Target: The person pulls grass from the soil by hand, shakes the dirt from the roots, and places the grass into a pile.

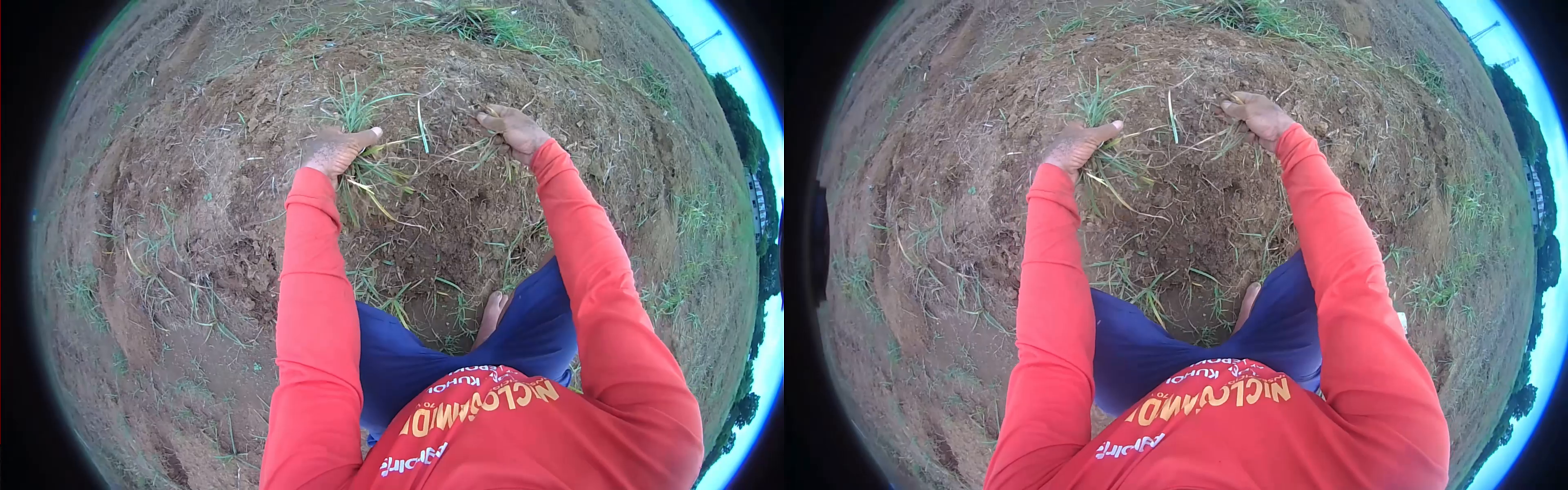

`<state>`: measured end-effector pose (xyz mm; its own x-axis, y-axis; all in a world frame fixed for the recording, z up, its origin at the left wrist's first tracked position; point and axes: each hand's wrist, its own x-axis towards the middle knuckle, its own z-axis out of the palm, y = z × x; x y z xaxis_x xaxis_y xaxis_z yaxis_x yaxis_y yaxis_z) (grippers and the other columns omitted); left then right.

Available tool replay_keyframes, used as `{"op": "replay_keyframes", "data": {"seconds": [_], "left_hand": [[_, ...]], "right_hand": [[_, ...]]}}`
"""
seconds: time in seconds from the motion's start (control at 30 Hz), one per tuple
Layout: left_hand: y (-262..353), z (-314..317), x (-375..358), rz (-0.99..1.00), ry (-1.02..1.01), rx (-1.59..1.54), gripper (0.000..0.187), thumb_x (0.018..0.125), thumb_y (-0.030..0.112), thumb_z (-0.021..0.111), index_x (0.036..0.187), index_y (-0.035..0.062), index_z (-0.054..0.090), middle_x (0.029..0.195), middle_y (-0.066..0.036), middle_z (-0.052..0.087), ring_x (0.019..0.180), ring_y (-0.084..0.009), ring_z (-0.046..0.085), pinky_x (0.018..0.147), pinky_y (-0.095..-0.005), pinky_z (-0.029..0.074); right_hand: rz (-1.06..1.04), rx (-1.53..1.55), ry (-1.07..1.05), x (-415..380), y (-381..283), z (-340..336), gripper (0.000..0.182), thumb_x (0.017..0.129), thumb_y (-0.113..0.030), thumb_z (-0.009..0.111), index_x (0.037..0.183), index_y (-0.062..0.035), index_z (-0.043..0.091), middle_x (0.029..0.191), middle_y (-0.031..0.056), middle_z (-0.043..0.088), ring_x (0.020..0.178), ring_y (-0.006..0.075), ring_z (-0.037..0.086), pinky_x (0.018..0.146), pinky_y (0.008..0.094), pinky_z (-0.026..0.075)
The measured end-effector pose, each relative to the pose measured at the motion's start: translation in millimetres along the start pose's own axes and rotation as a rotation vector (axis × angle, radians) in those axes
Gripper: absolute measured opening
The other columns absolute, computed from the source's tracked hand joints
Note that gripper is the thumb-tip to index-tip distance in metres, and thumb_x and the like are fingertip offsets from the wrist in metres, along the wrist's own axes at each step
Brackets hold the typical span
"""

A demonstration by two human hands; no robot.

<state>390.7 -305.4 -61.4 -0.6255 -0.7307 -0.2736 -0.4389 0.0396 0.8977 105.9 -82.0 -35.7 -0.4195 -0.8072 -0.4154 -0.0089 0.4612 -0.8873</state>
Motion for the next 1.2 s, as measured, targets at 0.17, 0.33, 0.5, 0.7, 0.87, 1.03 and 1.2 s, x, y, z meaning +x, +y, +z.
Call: {"op": "replay_keyframes", "data": {"seconds": [0.17, 0.33, 0.5, 0.7, 0.87, 1.03, 1.2], "left_hand": [[13.5, 27.7, -12.4, -0.184, -0.235, -0.587, 0.039, 0.082, 0.027, 0.088, 0.104, -0.0011, 0.072, 0.093, -0.009, 0.073, 0.083, -0.0175, 0.069, 0.078, -0.0327, 0.056], [30.2, 43.6, -24.7, -0.157, -0.326, -0.794, 0.040, 0.086, 0.022, 0.085, 0.113, -0.0023, 0.069, 0.102, -0.009, 0.073, 0.090, -0.0183, 0.070, 0.079, -0.0365, 0.059], [40.5, 57.4, -29.3, -0.096, -0.474, -1.079, 0.026, 0.094, 0.017, 0.074, 0.117, 0.0079, 0.067, 0.102, -0.004, 0.073, 0.089, -0.0158, 0.072, 0.076, -0.0371, 0.063], [38.0, 64.6, -26.4, -0.059, -0.829, -1.441, 0.035, 0.096, 0.030, 0.066, 0.124, 0.0085, 0.061, 0.109, -0.006, 0.071, 0.101, -0.0206, 0.067, 0.088, -0.0434, 0.055], [50.1, 64.0, -35.8, -0.047, -0.877, -1.427, 0.041, 0.096, 0.037, 0.064, 0.126, 0.0097, 0.060, 0.120, -0.010, 0.067, 0.111, -0.0245, 0.063, 0.097, -0.0459, 0.049], [52.1, 40.5, -34.2, -0.176, -0.499, -0.957, 0.045, 0.097, 0.039, 0.064, 0.130, 0.0080, 0.061, 0.125, -0.014, 0.066, 0.112, -0.0289, 0.065, 0.097, -0.0460, 0.054], [15.0, 35.7, -14.1, -0.142, -0.239, -0.010, 0.047, 0.094, 0.046, 0.067, 0.121, 0.0066, 0.069, 0.114, -0.011, 0.069, 0.094, -0.0226, 0.068, 0.083, -0.0389, 0.057]], "right_hand": [[-0.160, 0.113, -0.095, -1.7, -18.3, 14.5, 0.025, 0.105, -0.027, 0.061, 0.122, -0.0081, 0.066, 0.102, -0.0048, 0.065, 0.081, 0.0042, 0.054, 0.069, 0.0209, 0.042], [-0.227, -0.018, -0.062, -24.4, -37.3, 41.3, 0.021, 0.102, -0.034, 0.065, 0.105, -0.0131, 0.066, 0.076, -0.0094, 0.052, 0.061, 0.0009, 0.043, 0.050, 0.0211, 0.032], [-0.616, -0.274, 0.082, -18.2, -36.8, 72.8, 0.053, 0.099, -0.044, 0.066, 0.128, 0.0008, 0.062, 0.105, 0.0104, 0.067, 0.098, 0.0210, 0.063, 0.087, 0.0378, 0.052], [-0.652, -0.607, 0.252, -25.1, -26.6, 97.7, 0.065, 0.091, -0.045, 0.070, 0.128, 0.0077, 0.059, 0.113, 0.0282, 0.067, 0.110, 0.0435, 0.065, 0.096, 0.0484, 0.050], [-0.797, -0.527, 0.370, -23.2, -25.0, 98.0, 0.046, 0.088, -0.032, 0.069, 0.115, 0.0040, 0.061, 0.100, 0.0278, 0.067, 0.100, 0.0457, 0.067, 0.087, 0.0510, 0.051], [-0.847, -0.418, 0.536, -33.4, -47.3, 73.6, 0.034, 0.091, -0.026, 0.064, 0.109, 0.0018, 0.060, 0.099, 0.0271, 0.068, 0.092, 0.0461, 0.068, 0.081, 0.0508, 0.053], [-0.378, -0.605, 0.868, 2.7, -29.9, -14.5, 0.035, 0.092, -0.030, 0.067, 0.109, 0.0004, 0.065, 0.104, 0.0267, 0.069, 0.099, 0.0447, 0.068, 0.088, 0.0493, 0.052]]}}
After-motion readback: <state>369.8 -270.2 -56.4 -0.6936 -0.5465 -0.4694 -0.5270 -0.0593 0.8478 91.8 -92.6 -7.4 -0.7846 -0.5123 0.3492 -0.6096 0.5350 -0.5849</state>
